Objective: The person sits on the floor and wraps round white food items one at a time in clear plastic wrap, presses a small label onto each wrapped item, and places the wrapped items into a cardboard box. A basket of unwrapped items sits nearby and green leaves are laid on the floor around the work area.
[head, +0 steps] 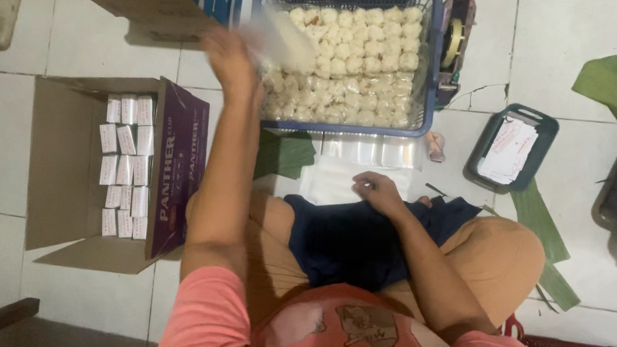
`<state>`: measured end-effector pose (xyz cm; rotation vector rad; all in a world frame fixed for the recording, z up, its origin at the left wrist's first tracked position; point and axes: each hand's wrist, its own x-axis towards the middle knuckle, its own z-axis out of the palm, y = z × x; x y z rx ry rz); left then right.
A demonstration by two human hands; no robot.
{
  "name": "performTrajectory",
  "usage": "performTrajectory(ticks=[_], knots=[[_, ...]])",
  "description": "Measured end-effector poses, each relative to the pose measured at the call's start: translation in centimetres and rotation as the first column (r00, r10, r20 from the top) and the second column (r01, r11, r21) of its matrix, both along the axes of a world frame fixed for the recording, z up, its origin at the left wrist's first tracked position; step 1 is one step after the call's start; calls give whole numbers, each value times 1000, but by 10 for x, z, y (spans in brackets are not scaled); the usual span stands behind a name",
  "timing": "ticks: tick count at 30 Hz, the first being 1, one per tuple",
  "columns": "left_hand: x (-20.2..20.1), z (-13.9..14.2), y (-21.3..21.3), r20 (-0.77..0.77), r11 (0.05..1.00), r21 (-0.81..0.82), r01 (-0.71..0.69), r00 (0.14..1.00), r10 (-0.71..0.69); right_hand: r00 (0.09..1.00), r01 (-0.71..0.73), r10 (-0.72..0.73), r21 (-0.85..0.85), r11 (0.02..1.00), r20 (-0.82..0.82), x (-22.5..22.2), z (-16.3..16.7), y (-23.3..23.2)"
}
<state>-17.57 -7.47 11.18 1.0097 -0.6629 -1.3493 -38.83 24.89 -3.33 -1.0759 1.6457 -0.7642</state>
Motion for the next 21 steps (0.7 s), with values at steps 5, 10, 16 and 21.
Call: performTrajectory(ticks=[5,10,16,21], knots=[[-23,39,-17,589,607,-780,154,510,627,998,64,-64,-15,998,-5,4,-7,-4],[-23,-14,6,887,709,-206,675,-176,426,994,25,-40,-152,988,-98,8,-12,-9],[-15,-54,-6,761,823,487,292,321,-565,992,1,-16,-124,992,-121,4,-9,-15],[0,-7,-69,-222,610,416,674,726,-651,996,3,-13,-114,993,-89,2,-8,-20]])
